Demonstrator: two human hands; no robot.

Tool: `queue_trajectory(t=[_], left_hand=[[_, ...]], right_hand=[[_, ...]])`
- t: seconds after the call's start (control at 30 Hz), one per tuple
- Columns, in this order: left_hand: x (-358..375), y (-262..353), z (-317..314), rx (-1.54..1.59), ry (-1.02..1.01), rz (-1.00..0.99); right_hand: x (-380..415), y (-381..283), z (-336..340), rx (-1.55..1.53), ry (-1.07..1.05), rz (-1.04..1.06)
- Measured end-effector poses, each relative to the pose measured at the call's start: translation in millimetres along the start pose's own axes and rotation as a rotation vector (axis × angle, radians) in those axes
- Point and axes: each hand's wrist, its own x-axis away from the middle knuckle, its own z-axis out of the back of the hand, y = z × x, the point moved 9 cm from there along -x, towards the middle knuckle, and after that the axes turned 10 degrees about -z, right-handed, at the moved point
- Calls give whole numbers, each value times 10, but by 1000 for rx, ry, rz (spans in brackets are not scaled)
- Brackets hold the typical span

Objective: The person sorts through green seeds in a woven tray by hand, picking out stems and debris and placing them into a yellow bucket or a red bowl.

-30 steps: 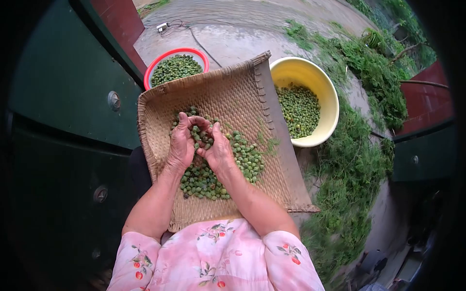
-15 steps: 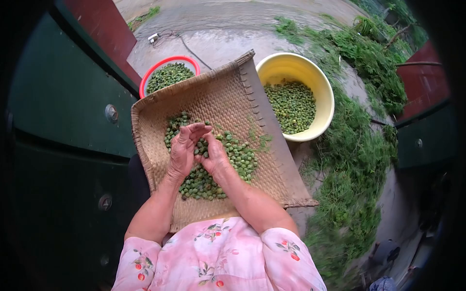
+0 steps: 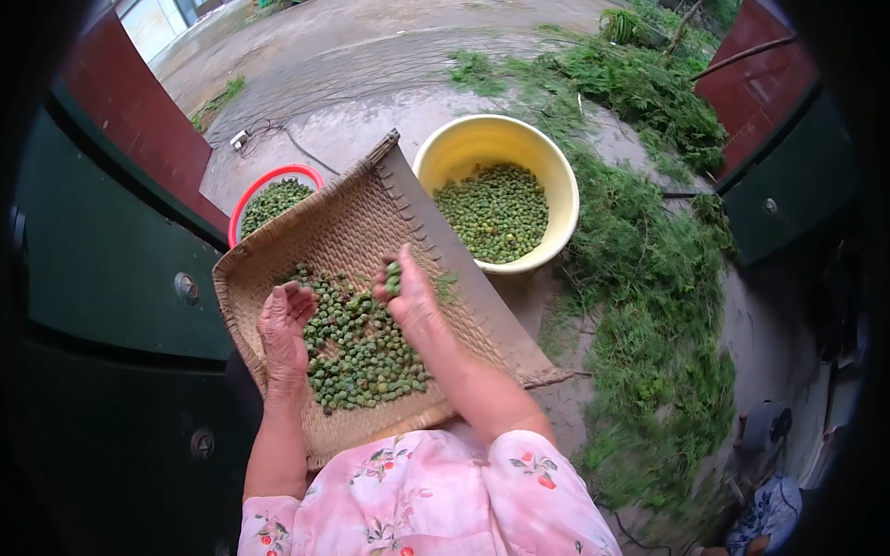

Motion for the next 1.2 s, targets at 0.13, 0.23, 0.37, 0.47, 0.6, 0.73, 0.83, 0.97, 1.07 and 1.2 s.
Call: queue_trajectory(t=[0.13, 0.23, 0.37, 0.47, 0.6, 0.73, 0.83, 0.97, 1.07, 1.2], left_hand=[[-6, -107, 340, -122, 116, 46], [-2, -231, 395, -187, 101, 100], [27, -298, 331, -242, 52, 131], [38, -327, 257, -290, 34, 143], [36, -359, 261, -333, 63, 171], [-19, -454, 422, -267, 85, 178], [-10, -508, 470, -241, 108, 193], [-4, -541, 457, -127, 134, 245], [-10, -584, 454, -10, 145, 282], [-57, -582, 547, 87, 221, 314]], right_hand=[[20, -943, 233, -217, 67, 255], [15, -1563, 330, -194, -95, 455], [170, -1935, 505, -296, -150, 505], [202, -2090, 690, -295, -213, 508], [249, -1991, 911, -194, -40, 510], [389, -1549, 723, 280, -31, 504], [474, -1166, 584, 554, 28, 465], [439, -792, 338, 931, 7, 480], [412, -475, 137, 1050, -44, 435], [128, 8, 9, 865, -180, 164]])
